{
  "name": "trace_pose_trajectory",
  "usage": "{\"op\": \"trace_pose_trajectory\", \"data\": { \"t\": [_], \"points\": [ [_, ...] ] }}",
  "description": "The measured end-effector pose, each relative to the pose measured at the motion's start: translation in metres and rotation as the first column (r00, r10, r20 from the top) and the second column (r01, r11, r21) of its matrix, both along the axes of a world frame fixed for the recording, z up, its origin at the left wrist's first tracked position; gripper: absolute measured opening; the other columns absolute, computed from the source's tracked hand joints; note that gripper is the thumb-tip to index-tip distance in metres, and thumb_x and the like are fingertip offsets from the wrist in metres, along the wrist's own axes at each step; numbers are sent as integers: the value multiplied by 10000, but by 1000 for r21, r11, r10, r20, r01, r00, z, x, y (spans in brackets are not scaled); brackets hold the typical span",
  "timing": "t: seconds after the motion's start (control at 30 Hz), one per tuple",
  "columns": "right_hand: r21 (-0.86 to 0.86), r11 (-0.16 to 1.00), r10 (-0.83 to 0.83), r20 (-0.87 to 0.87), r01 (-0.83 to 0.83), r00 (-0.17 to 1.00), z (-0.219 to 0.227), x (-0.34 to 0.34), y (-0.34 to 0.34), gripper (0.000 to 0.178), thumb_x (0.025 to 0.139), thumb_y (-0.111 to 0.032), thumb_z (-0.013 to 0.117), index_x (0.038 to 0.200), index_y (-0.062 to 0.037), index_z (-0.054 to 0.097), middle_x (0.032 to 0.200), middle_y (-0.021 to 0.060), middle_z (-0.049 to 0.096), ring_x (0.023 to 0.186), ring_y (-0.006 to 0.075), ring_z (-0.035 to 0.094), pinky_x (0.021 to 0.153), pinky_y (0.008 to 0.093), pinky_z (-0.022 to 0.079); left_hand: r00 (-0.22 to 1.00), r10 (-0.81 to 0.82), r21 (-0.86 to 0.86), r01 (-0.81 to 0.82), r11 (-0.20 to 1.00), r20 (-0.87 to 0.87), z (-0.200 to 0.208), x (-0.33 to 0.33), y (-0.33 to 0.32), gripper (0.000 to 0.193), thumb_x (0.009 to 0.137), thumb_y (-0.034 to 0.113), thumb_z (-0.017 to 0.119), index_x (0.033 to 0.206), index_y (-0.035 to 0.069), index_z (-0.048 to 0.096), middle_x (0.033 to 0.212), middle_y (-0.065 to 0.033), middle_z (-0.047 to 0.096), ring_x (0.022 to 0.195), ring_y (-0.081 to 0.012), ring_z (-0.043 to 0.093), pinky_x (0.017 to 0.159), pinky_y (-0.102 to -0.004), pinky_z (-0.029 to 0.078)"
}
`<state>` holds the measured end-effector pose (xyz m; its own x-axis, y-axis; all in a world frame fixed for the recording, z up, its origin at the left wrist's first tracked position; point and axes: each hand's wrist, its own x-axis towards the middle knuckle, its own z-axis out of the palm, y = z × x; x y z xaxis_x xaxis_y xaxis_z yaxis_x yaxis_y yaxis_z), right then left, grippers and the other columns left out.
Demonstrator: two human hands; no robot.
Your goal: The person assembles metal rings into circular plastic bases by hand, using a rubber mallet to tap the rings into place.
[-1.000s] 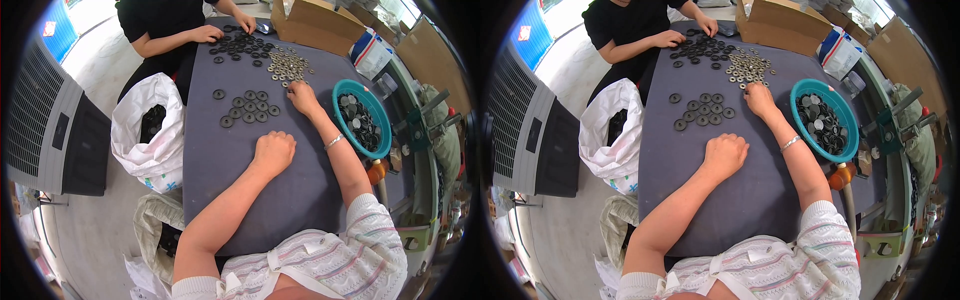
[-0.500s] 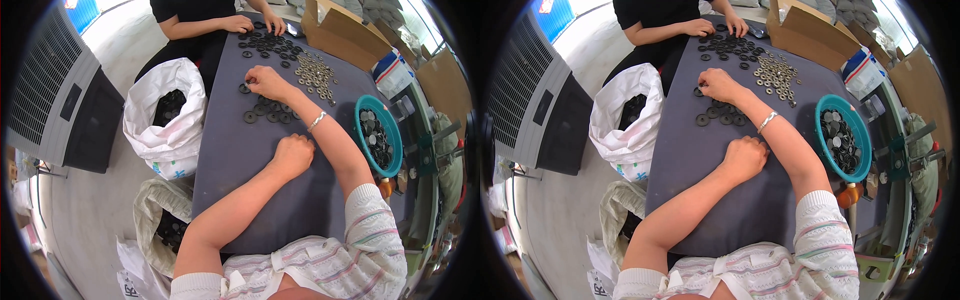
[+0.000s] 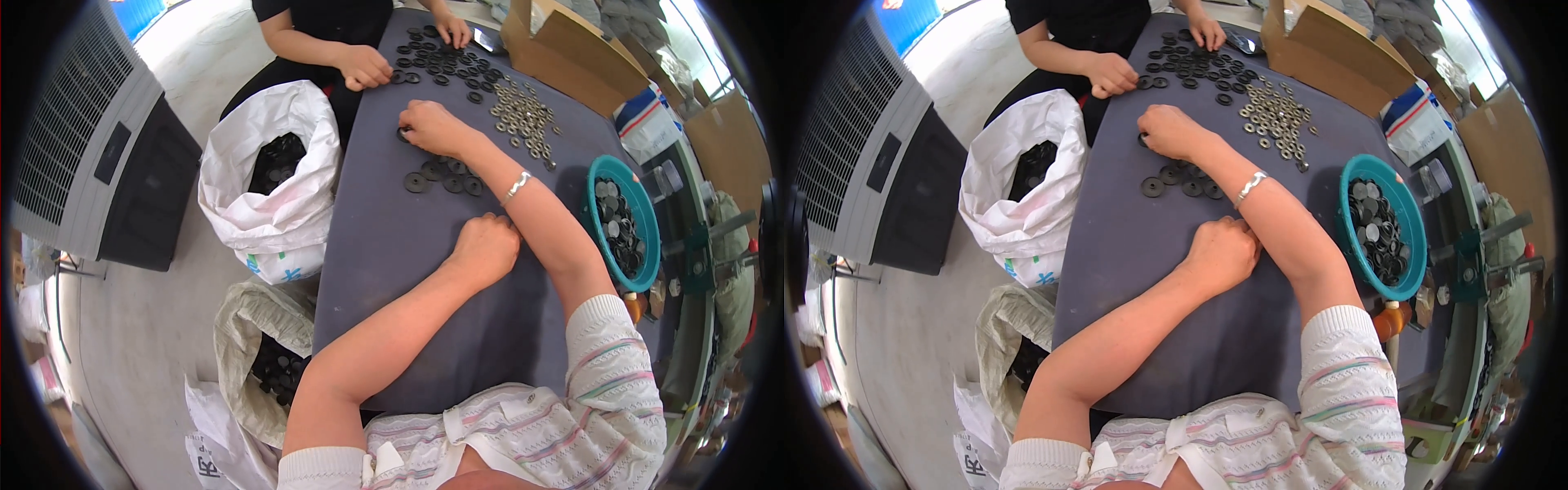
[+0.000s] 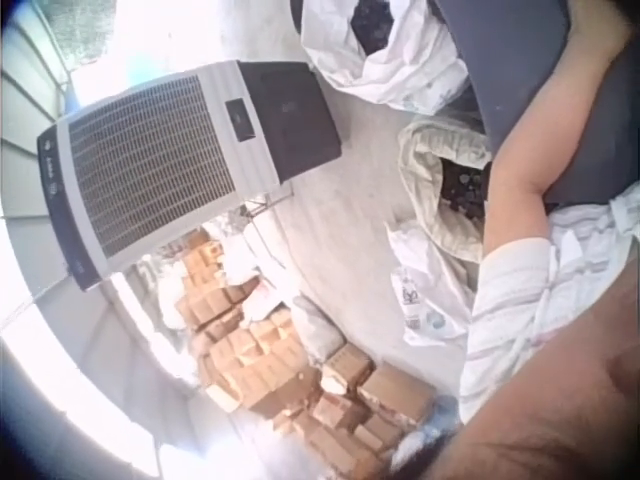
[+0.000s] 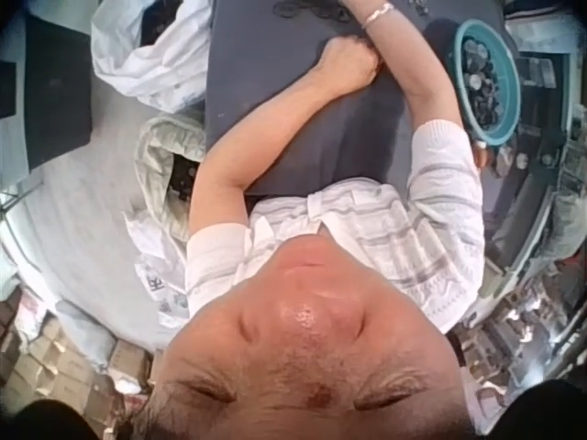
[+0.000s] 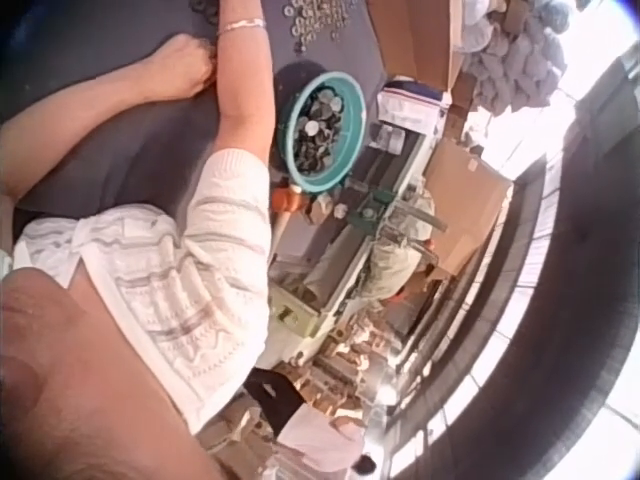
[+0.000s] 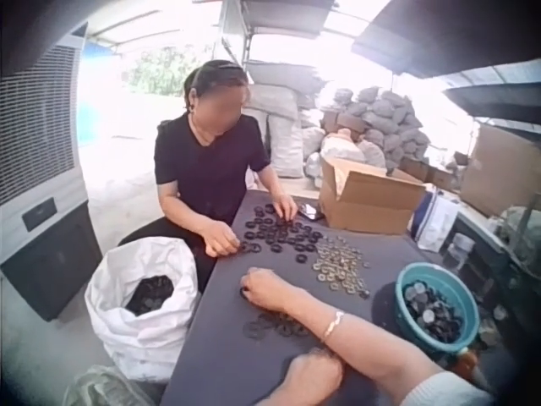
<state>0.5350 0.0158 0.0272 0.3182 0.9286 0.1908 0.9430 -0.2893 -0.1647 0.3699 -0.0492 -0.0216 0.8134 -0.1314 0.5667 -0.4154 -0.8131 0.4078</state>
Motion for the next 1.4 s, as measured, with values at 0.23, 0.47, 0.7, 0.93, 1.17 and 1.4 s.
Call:
{"op": "trace_pose_trajectory", "data": {
  "t": [0.23, 0.47, 0.7, 0.93, 1.17, 1.4],
  "points": [
    [203, 974, -95, -22, 97, 995, -3, 2, -32, 170, 794, -126, 648, 926, -22, 674, 926, 181, 622, 888, 365, 606, 810, 415, 492, 1000, 7, 3, -7, 1000, -27, 0, -4, 4, 127, 787, 151, 638, 708, 52, 632, 686, -96, 617, 650, -252, 622, 565, -363, 515],
    [191, 776, -610, -20, 602, 792, -16, 43, -133, 170, 828, -108, 597, 956, -22, 668, 1016, 219, 618, 929, 381, 616, 841, 450, 494, 1000, 18, 4, -18, 1000, -17, 5, -1, -2, 180, 771, 173, 686, 661, 61, 597, 654, -87, 601, 640, -257, 619, 547, -374, 511],
    [75, 815, -580, 100, 575, 809, -21, 54, -128, 158, 799, -10, 551, 909, 3, 664, 1047, 245, 599, 957, 413, 610, 839, 476, 495, 1000, 11, -29, -11, 1000, -4, 2, -2, 0, 168, 773, 161, 681, 665, 65, 597, 645, -82, 588, 635, -253, 613, 538, -374, 507],
    [-154, 826, -538, 72, 542, 840, -3, 64, -128, 185, 747, -59, 583, 869, 52, 669, 963, 263, 646, 933, 401, 629, 824, 454, 509, 1000, 20, -16, -20, 1000, -19, 1, -1, 1, 175, 783, 172, 669, 667, 61, 601, 654, -80, 592, 647, -249, 617, 542, -369, 509],
    [-69, 904, -414, 101, 421, 905, 6, 39, -119, 202, 741, -111, 620, 871, 37, 664, 894, 225, 652, 878, 374, 634, 782, 438, 508, 1000, 15, -28, -15, 1000, -7, -3, 0, 1, 174, 776, 181, 675, 668, 62, 606, 658, -81, 599, 646, -250, 623, 554, -363, 514],
    [44, 993, -96, -202, 107, 975, 8, -12, -73, 207, 745, -53, 650, 939, 21, 643, 867, 152, 621, 796, 296, 623, 728, 373, 508, 1000, 16, -17, -16, 1000, -8, 0, -1, 3, 175, 763, 180, 680, 652, 72, 599, 653, -80, 600, 644, -250, 625, 555, -363, 513]
  ]
}}
